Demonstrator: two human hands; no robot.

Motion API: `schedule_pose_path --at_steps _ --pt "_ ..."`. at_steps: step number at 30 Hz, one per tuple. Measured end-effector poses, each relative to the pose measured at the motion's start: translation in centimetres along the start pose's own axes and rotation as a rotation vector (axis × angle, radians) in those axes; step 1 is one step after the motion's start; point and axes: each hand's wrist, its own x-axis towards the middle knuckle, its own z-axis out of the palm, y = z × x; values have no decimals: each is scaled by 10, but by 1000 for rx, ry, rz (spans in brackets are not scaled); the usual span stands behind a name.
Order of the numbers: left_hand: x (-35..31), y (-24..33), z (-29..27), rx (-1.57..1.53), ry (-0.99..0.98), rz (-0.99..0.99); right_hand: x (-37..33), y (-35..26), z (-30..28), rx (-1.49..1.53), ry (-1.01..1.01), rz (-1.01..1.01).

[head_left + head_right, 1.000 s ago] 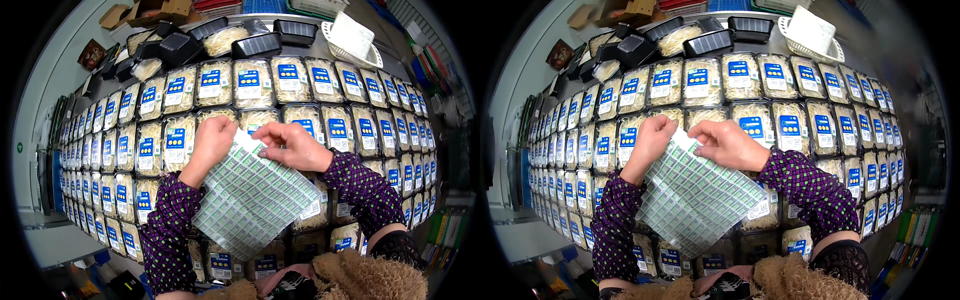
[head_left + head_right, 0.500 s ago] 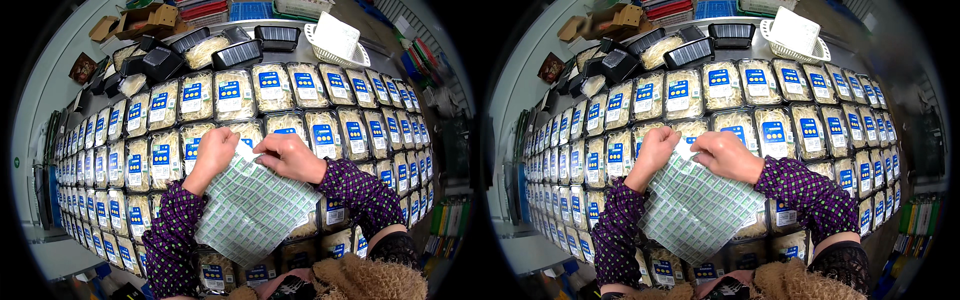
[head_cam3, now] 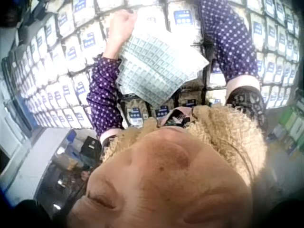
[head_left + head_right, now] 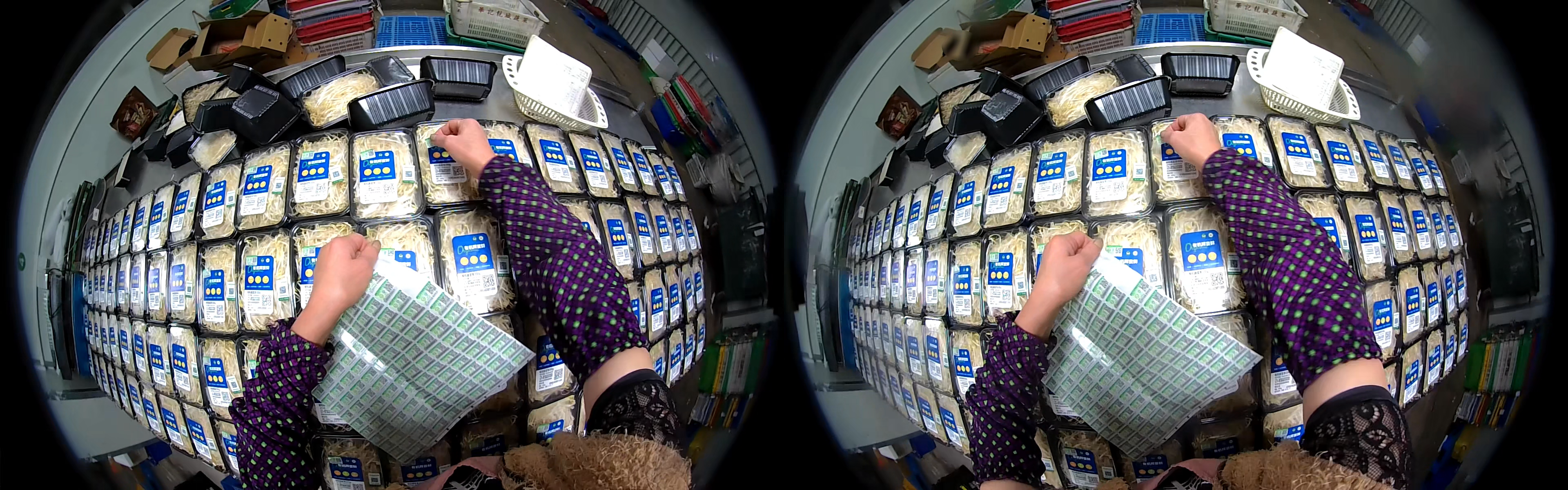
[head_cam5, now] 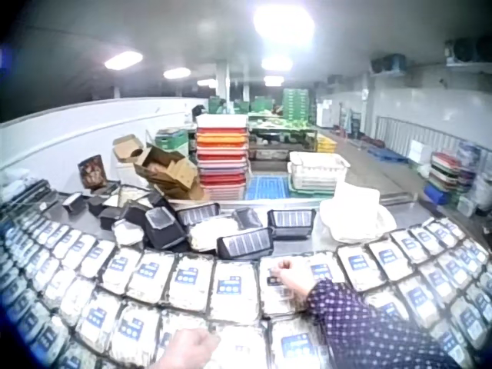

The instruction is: The person peels small white stickers from a large sheet and applies them one at a time to the lids of clear plastic food containers filled with sprouts.

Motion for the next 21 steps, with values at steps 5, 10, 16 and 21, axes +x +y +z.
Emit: schedule_pose_path --at_steps 5,10,16,21 --pt "1 6 3 -12 -7 19 12 12 19 -324 138 63" --pt "3 9 3 44 11 56 -4 -15 5 -614 230 -9" --pt "5 22 5 21 29 55 -150 -57 -49 467 -836 9" --pt "3 43 12 34 -16 33 -196 -82 -80 406 -699 -87"
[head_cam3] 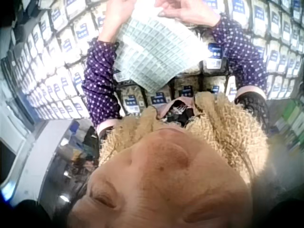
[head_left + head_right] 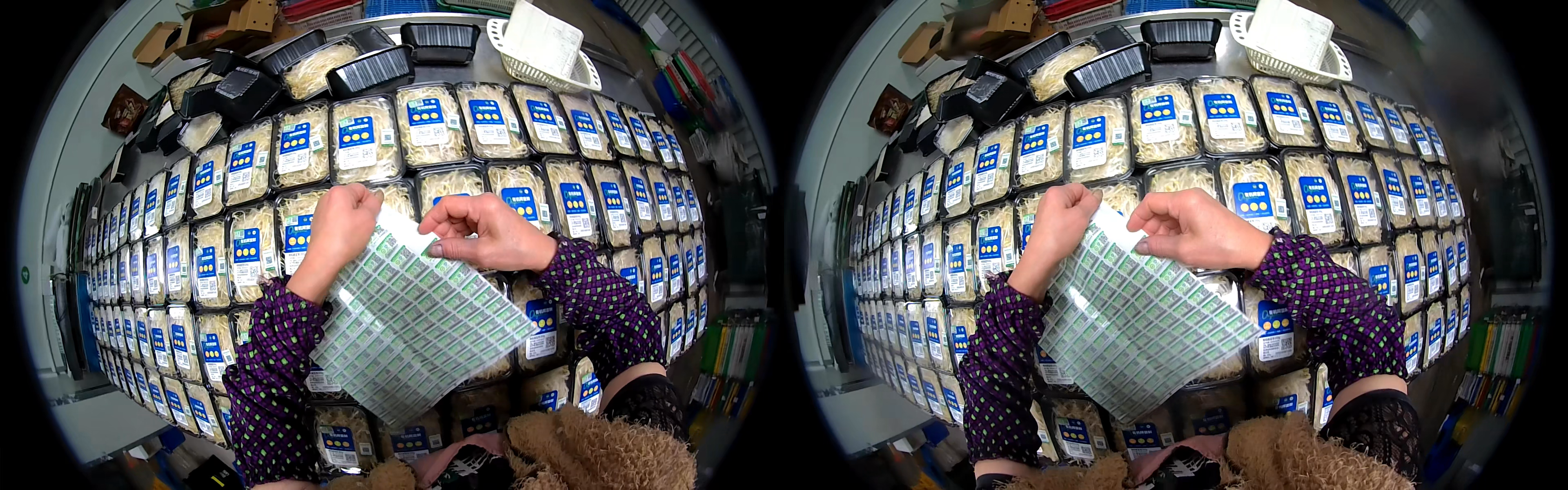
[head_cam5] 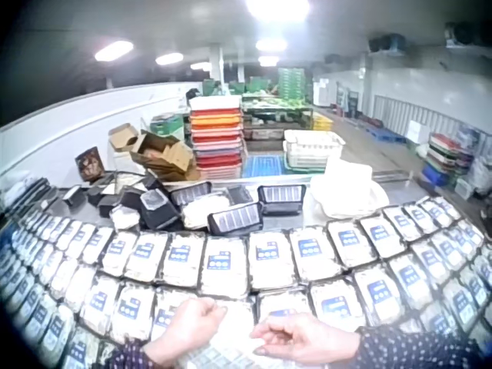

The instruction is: The person peels small white stickers from a large sheet and applies them one at a time to the lids of clear plastic food containers filled with sprouts.

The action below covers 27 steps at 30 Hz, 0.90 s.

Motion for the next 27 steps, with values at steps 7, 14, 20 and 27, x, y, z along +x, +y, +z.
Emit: schedule_pose_path --at_steps 7,14,20,27 --pt "7 15 19 39 -28 30 -25 19 -1 -543 321 -490" --pt "18 4 40 24 -51 -4 -26 34 -25 -562 394 -609" --pt "17 6 38 -21 -88 -8 87 102 -168 -415 707 61" --pt "20 10 44 2 -101 58 130 138 -188 -963 771 328"
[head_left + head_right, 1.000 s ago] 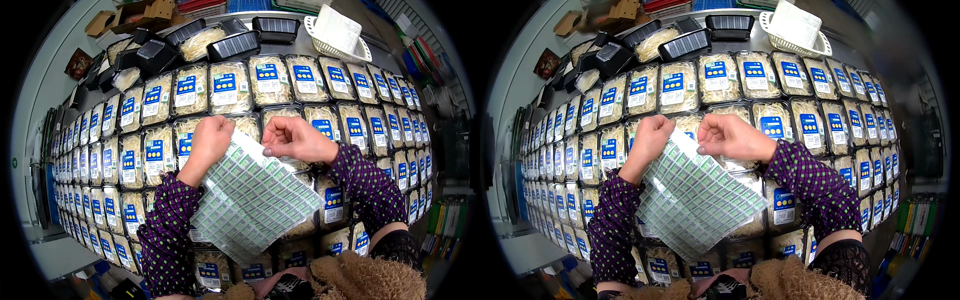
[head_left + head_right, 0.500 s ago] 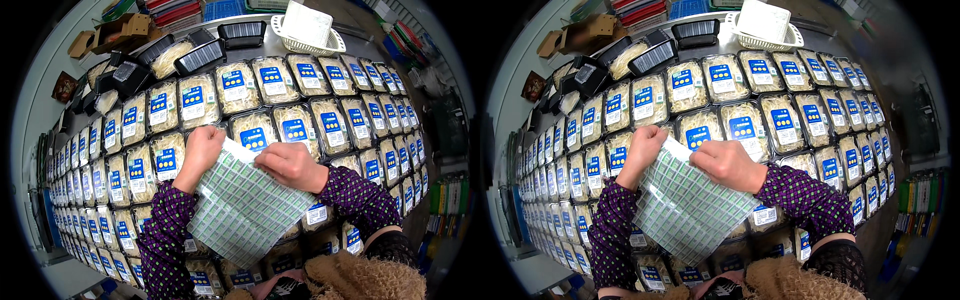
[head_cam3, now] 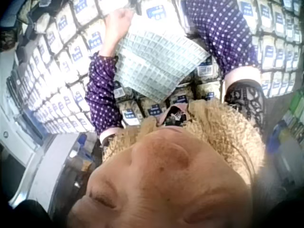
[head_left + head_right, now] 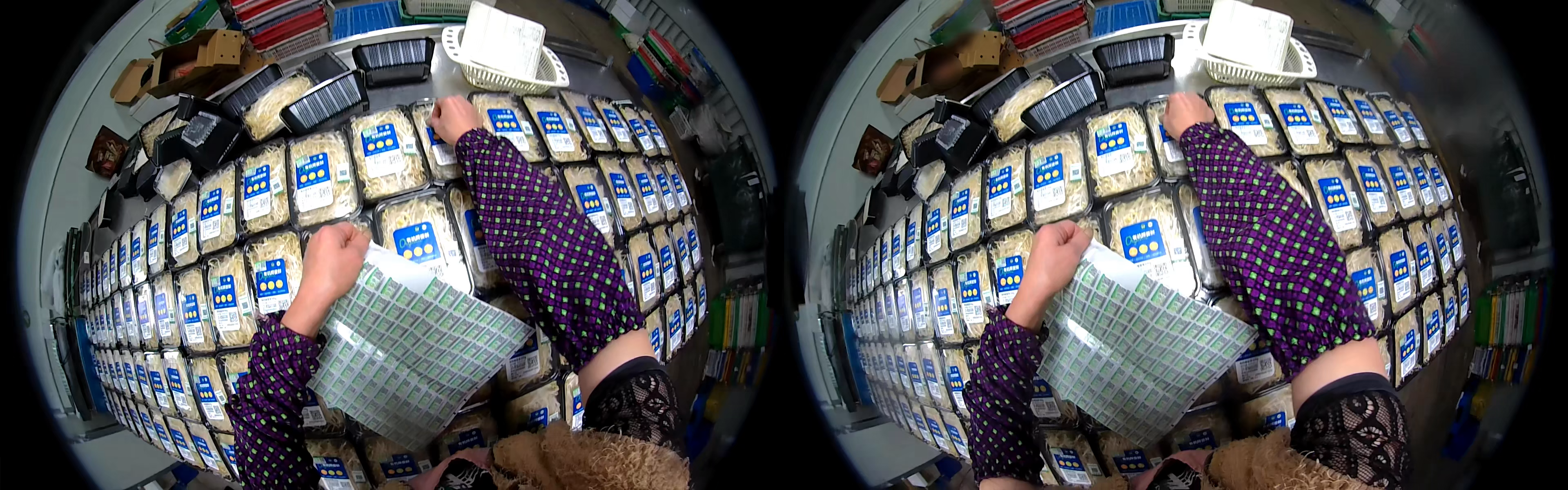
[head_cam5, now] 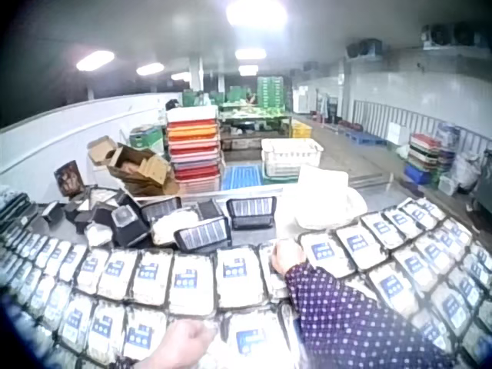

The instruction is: The person peels small white stickers from a large sheet and applies them one at a time to the lids of clear plastic food containers filled with sprouts.

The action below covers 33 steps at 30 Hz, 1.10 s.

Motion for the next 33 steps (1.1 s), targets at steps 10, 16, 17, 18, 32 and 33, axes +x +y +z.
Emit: schedule_pose_path --at_steps 10,16,17,18,32,33 --pt "-7 3 -4 9 10 -34 -229 -69 -132 866 -689 -320" --pt "-49 15 -16 100 -27 -86 -274 -73 -121 576 -121 -796" --pt "-55 3 -13 69 -20 -91 -282 -76 -123 524 -86 -840" --pt "-63 -5 -15 85 -17 -86 -288 -80 -124 471 -50 -883" --pt "-102 -43 -32 23 43 -158 -185 -85 -26 597 -249 -15" --pt "-102 -44 -33 31 38 -166 -186 -85 -23 558 -255 -25"
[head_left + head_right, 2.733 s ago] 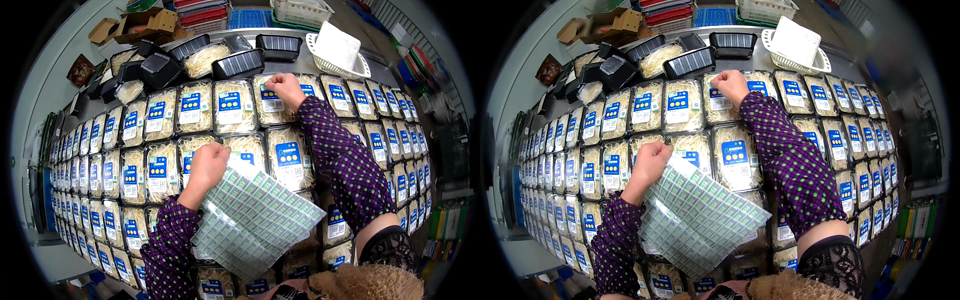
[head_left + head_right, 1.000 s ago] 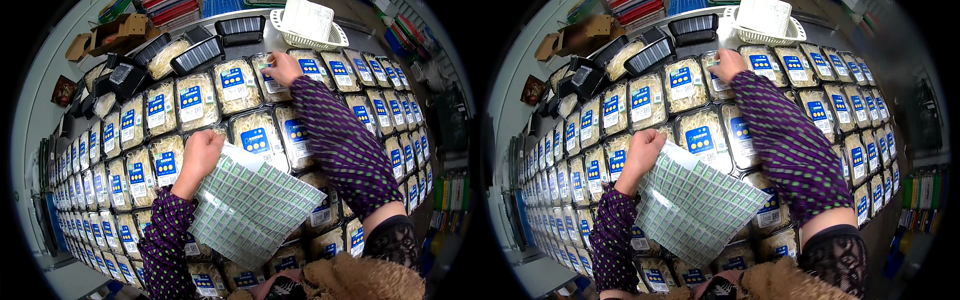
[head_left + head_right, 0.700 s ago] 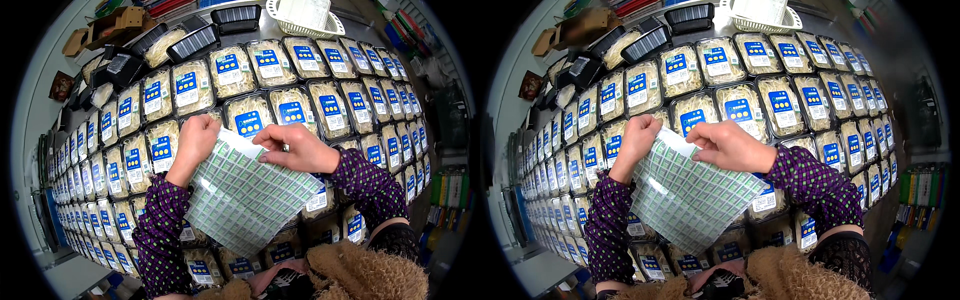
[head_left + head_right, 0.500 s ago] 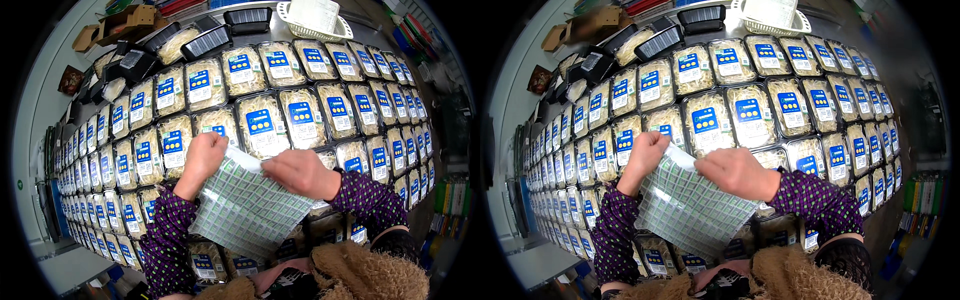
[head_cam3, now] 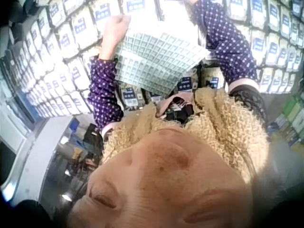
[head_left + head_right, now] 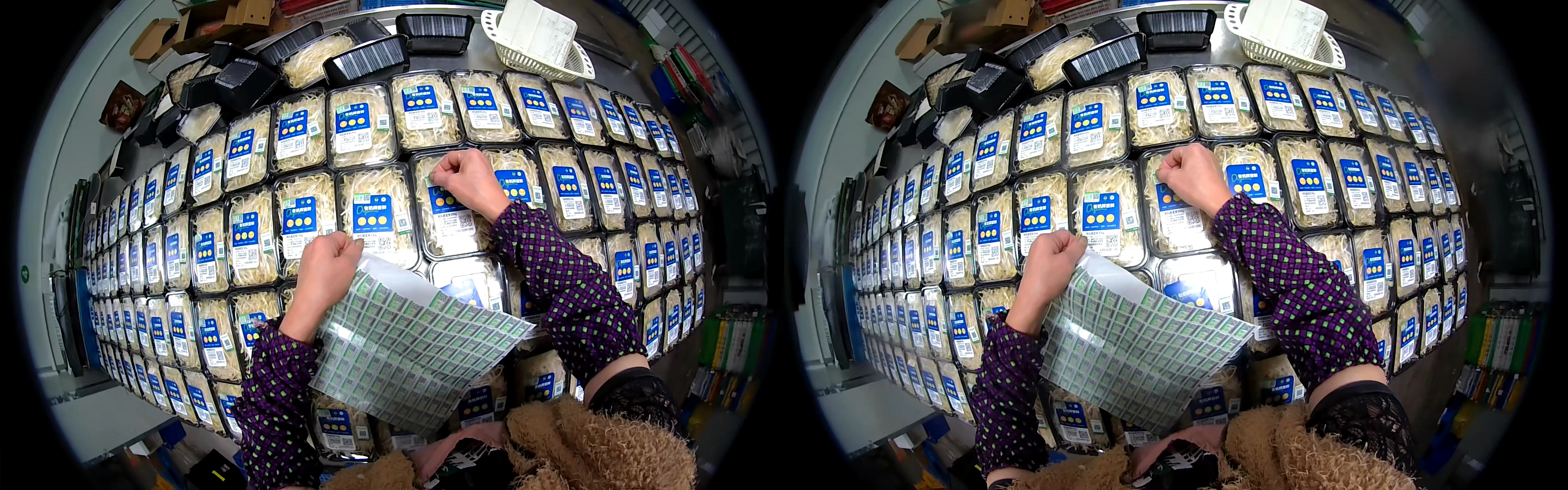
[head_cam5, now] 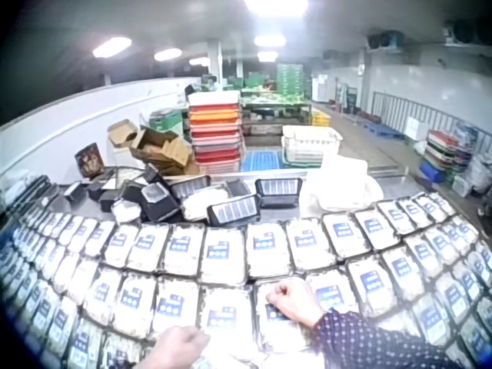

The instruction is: The person peels small white stickers from a large sheet and applies them one at a time to the lids of clear plastic food containers filled with sprouts.

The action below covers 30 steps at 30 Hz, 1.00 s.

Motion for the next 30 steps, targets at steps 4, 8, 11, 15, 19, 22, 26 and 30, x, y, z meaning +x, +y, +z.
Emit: schedule_pose_path --at_steps 4,8,11,15,19,22,26,30 --pt "3 3 1 -17 10 9 4 5 -2 -226 -2 -116" --pt "11 5 3 -10 0 7 -18 -14 -32 -185 -86 -65" --pt "12 9 0 20 13 2 -79 -52 -59 416 -584 -72" --pt "14 25 8 -5 6 56 -136 -60 -74 197 -435 -339" --pt "9 49 19 68 -48 56 -156 -41 -76 23 -234 -644" --pt "7 56 29 107 -73 80 -176 -36 -79 -78 -118 -708" --pt "11 63 41 150 -67 61 -182 -27 -89 -204 -21 -790" --pt "12 38 42 132 -51 5 -89 -3 -105 361 37 -52"
